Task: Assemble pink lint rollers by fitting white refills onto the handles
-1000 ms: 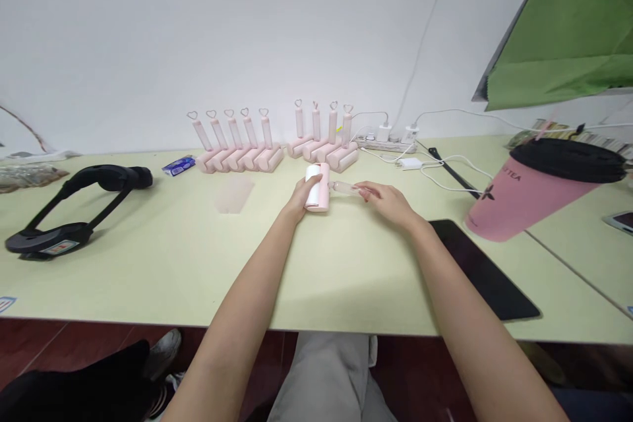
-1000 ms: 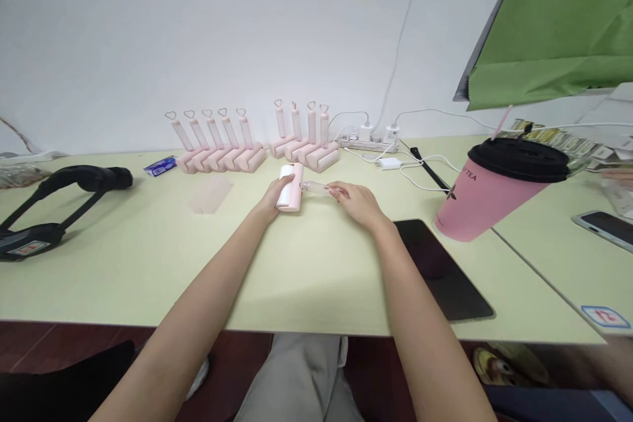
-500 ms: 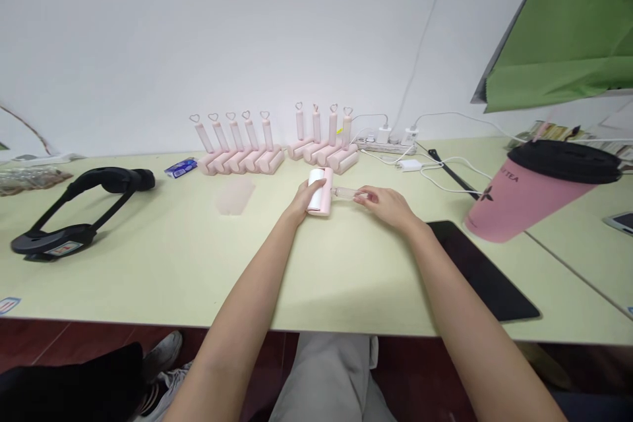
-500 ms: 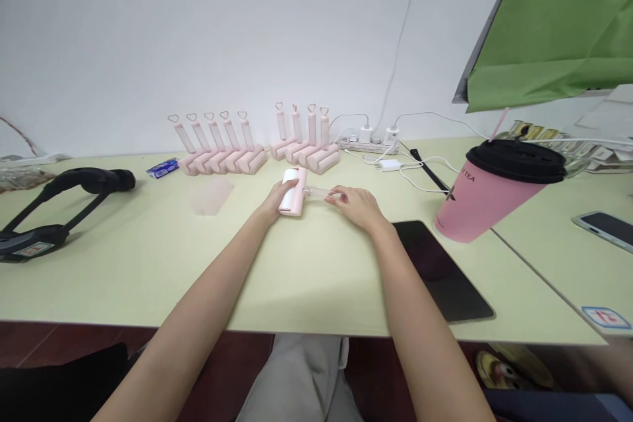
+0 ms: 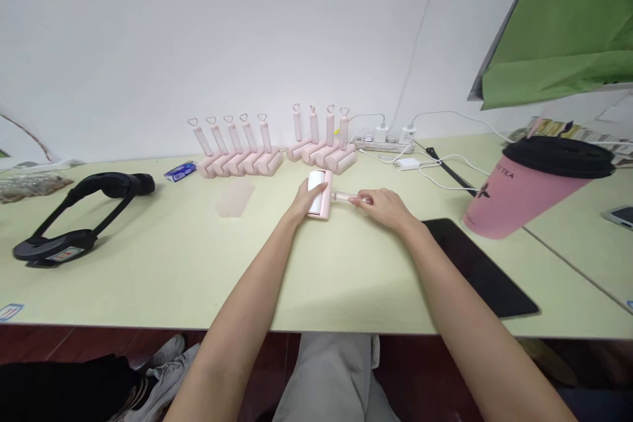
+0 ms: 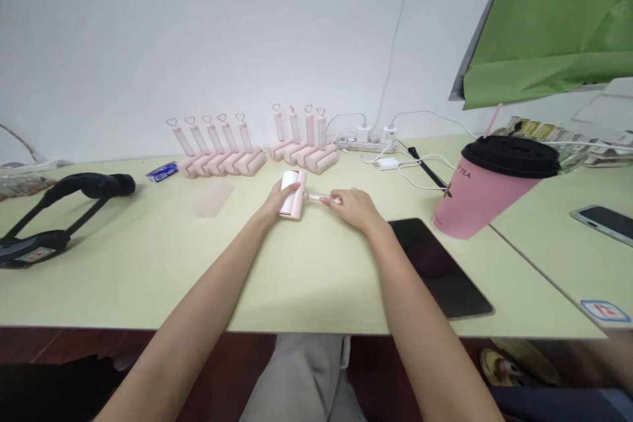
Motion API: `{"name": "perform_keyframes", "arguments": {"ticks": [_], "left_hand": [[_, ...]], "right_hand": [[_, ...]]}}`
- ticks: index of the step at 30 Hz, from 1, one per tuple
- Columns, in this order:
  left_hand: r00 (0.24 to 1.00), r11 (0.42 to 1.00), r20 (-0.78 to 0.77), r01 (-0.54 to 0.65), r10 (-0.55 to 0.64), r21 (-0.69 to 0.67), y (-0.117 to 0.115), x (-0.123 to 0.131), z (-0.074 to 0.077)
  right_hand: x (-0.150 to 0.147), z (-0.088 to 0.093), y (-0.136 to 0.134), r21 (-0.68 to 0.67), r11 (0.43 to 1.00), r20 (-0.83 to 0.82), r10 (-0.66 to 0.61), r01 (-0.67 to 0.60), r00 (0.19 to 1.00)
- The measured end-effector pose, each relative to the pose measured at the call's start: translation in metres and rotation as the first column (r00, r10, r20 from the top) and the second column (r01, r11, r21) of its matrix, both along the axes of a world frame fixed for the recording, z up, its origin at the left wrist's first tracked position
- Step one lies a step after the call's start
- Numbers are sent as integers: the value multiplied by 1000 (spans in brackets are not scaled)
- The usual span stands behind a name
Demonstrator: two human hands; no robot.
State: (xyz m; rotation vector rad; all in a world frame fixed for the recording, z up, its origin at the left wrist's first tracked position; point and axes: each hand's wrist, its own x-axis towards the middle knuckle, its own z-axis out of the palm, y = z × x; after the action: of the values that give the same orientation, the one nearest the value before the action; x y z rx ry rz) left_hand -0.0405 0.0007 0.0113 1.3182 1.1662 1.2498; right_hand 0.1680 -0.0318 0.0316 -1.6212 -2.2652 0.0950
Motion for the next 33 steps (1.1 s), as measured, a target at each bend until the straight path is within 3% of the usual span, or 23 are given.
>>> {"name": "perform_keyframes", "arguments": {"ticks": [9, 16, 21, 22, 24, 26, 29, 31, 32, 33], "left_hand": [[999, 998, -38, 27, -24, 64, -9, 9, 3], [997, 997, -70, -20, 26, 79, -10, 11, 7], [998, 998, -30, 60, -60, 5, -5, 12, 4], [997, 998, -59, 55, -55, 5, -4, 12, 6], [982, 996, -176, -61, 72, 66, -4, 7, 11], [920, 953, -267, -246, 288, 178, -5, -6, 19], [761, 824, -321, -487, 563, 290, -11, -41, 24], [450, 649, -495, -665, 743, 369, -14, -71, 22], [321, 581, -564, -724, 761, 371, -16, -85, 19], [267, 568, -622, -744, 736, 352, -17, -97, 17]], "right_hand": [[-2, 2, -1, 40, 999, 59, -15, 13, 998], [-6, 2, -4, 91, 996, 110, -33, 23, 993], [-5, 0, -3, 53, 998, 53, -23, 20, 998], [-5, -1, -2, 47, 999, 22, -26, 25, 999], [-6, -1, -2, 40, 999, -41, -33, 34, 999], [-8, -2, -2, 29, 999, -94, -34, 36, 995], [-9, -1, -3, 3, 1000, -162, -28, 28, 986], [-10, 0, -4, -11, 999, -200, -31, 30, 979], [-9, 1, -4, -16, 999, -215, -37, 34, 976], [-9, 1, -5, -20, 999, -229, -43, 39, 972]]}}
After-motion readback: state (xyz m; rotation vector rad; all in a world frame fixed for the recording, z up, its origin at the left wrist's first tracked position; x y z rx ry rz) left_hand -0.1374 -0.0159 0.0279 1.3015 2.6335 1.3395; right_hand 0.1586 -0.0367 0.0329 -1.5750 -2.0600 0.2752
